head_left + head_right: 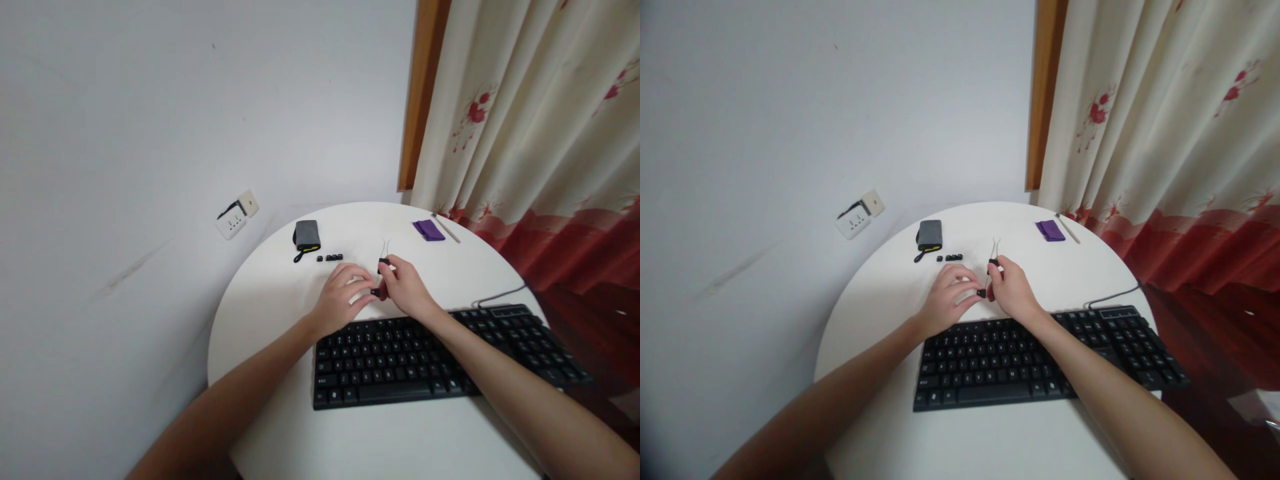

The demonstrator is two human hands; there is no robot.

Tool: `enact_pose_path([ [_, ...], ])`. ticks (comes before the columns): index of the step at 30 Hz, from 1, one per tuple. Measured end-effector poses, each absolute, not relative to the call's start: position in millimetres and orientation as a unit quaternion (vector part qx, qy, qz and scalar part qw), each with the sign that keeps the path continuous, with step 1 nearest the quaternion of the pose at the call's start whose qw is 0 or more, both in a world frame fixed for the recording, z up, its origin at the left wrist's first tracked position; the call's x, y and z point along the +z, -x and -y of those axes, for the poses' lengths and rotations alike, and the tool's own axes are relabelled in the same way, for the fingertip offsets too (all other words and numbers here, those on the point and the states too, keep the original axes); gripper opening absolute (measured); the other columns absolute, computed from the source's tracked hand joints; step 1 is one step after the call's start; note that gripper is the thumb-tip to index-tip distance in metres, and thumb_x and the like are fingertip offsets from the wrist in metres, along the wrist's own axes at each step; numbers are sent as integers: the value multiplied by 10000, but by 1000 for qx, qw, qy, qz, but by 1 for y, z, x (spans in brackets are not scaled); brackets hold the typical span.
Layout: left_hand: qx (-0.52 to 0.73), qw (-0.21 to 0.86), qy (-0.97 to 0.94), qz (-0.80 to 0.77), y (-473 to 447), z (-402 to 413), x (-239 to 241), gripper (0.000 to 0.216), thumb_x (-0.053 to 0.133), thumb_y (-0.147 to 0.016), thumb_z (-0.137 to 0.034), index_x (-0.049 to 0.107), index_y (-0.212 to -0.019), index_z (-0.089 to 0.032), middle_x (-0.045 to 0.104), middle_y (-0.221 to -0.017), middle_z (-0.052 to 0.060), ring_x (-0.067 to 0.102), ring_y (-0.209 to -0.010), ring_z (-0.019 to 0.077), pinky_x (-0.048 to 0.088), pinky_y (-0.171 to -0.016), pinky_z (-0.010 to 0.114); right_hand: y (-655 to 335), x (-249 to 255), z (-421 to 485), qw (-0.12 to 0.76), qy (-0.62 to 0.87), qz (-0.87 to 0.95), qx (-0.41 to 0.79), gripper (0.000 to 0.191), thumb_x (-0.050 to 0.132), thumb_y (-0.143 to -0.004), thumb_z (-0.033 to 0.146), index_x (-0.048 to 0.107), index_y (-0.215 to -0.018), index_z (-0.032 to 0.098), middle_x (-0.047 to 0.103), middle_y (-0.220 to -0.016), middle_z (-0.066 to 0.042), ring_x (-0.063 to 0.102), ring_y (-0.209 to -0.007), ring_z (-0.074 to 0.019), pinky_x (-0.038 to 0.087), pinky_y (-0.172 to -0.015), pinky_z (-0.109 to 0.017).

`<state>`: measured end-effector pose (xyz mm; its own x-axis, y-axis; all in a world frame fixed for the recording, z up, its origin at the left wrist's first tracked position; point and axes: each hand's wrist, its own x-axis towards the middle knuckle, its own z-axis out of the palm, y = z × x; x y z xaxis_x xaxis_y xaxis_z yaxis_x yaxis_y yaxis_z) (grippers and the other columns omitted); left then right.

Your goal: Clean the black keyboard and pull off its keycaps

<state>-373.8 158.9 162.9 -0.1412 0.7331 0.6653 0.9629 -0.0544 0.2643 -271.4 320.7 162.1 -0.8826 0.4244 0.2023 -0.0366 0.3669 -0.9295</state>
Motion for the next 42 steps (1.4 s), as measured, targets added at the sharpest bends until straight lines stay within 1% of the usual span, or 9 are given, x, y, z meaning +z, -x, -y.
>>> enact_pose_path([
  [3,-351,193,571,717,402,-167,166,151,678,-891,-343,730,-975,-229,629,-1134,90,523,-1123,237,441,-981,429,274,163,-324,246,128,763,583,294,437,-962,495,466,-859,222,625,-532,8,635,-485,-165,465,-506,-254],
  [6,-283,192,550,762,437,-181,165,119,687,-875,-317,754,-912,-226,591,-1243,88,454,-1223,270,371,-1057,470,274,165,-323,268,117,739,606,308,464,-952,519,466,-876,221,646,-569,-2,648,-523,-164,459,-509,-248],
  [11,-188,151,545,803,468,-200,147,112,689,-852,-282,775,-880,-215,561,-1339,91,400,-1273,318,350,-1020,511,273,165,-318,270,98,741,607,305,468,-960,511,478,-878,217,663,-600,-10,648,-550,-160,473,-538,-257],
  [17,-157,171,523,820,472,-202,132,128,661,-867,-303,777,-883,-251,577,-1340,53,418,-1263,303,364,-967,485,274,164,-318,275,103,731,617,305,473,-958,509,481,-865,219,651,-586,2,644,-537,-156,476,-530,-257],
  [29,-124,189,527,819,474,-197,136,169,632,-865,-294,789,-914,-257,553,-1393,30,402,-1262,320,357,-941,492,270,165,-317,261,100,738,614,283,493,-959,479,508,-864,213,668,-591,-4,651,-543,-155,489,-548,-263],
  [33,-124,183,520,825,474,-195,133,196,664,-846,-312,779,-998,-265,537,-1419,28,389,-1262,336,356,-946,502,270,164,-318,258,98,740,614,290,498,-954,487,510,-866,210,668,-594,-8,645,-548,-153,487,-549,-264],
  [37,-140,187,512,827,473,-198,131,266,687,-858,-360,746,-1107,-287,533,-1412,39,395,-1257,326,359,-948,492,271,164,-319,259,97,739,615,292,502,-951,487,517,-866,208,663,-589,-5,641,-543,-153,485,-551,-268],
  [39,-143,184,512,827,472,-201,130,248,690,-866,-366,749,-1095,-292,539,-1394,46,401,-1252,319,359,-951,485,270,164,-319,260,96,740,613,289,501,-952,483,518,-863,209,662,-587,-4,643,-546,-154,484,-552,-267],
  [42,-143,174,514,827,472,-203,129,179,684,-876,-345,770,-1026,-294,545,-1369,47,403,-1249,309,359,-954,474,270,165,-318,261,97,739,613,281,500,-954,474,521,-866,209,662,-589,-3,641,-548,-152,484,-558,-268],
])
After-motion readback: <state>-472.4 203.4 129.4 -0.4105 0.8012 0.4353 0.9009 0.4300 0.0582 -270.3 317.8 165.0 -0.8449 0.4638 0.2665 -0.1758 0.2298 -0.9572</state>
